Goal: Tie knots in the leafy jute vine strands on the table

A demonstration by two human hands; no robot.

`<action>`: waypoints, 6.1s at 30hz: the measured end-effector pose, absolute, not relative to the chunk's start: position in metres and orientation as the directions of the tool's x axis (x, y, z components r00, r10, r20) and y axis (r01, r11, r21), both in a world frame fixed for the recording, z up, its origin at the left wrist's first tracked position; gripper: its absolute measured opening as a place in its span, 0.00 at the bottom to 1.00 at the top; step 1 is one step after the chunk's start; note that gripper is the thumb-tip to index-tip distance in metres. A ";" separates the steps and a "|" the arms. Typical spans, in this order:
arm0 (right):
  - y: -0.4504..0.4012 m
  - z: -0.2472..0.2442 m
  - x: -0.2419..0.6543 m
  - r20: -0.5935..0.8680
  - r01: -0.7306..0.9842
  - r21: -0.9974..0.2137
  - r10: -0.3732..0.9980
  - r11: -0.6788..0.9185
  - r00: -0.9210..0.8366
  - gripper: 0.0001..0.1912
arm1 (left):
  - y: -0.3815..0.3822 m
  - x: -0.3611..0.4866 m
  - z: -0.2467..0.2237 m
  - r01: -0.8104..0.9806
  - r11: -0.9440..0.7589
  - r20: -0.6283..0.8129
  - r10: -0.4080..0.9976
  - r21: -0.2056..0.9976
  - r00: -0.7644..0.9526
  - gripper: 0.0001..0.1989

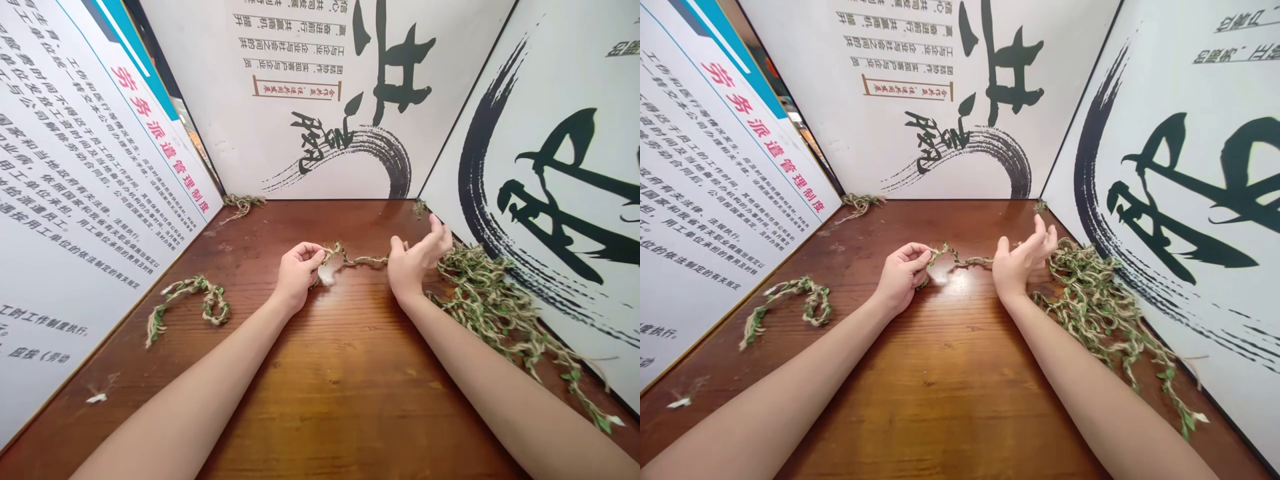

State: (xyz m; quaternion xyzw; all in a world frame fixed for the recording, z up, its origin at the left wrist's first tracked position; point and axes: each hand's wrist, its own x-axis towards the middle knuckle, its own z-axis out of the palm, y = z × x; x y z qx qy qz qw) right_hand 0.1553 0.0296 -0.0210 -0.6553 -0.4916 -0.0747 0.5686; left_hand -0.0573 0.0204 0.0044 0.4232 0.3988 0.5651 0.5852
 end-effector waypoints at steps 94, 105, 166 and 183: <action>0.002 -0.010 0.106 0.293 -0.032 -0.956 0.944 0.292 -0.152 0.16 | 0.005 -0.052 0.008 -0.022 -0.091 0.094 0.984 0.996 0.153 0.18; 0.001 -0.013 0.105 0.378 0.141 -0.911 0.922 0.387 -0.086 0.17 | 0.011 -0.053 0.001 0.023 -0.171 0.170 0.983 0.985 0.069 0.11; 0.008 -0.010 0.108 0.209 0.005 -0.978 0.978 0.209 -0.017 0.13 | 0.008 -0.053 0.002 0.132 -0.255 0.231 0.957 0.958 0.178 0.11; 0.008 -0.009 0.115 0.224 -0.136 -0.968 0.968 0.209 -0.109 0.07 | 0.013 -0.054 0.000 -0.013 -0.219 0.218 0.965 0.976 0.144 0.12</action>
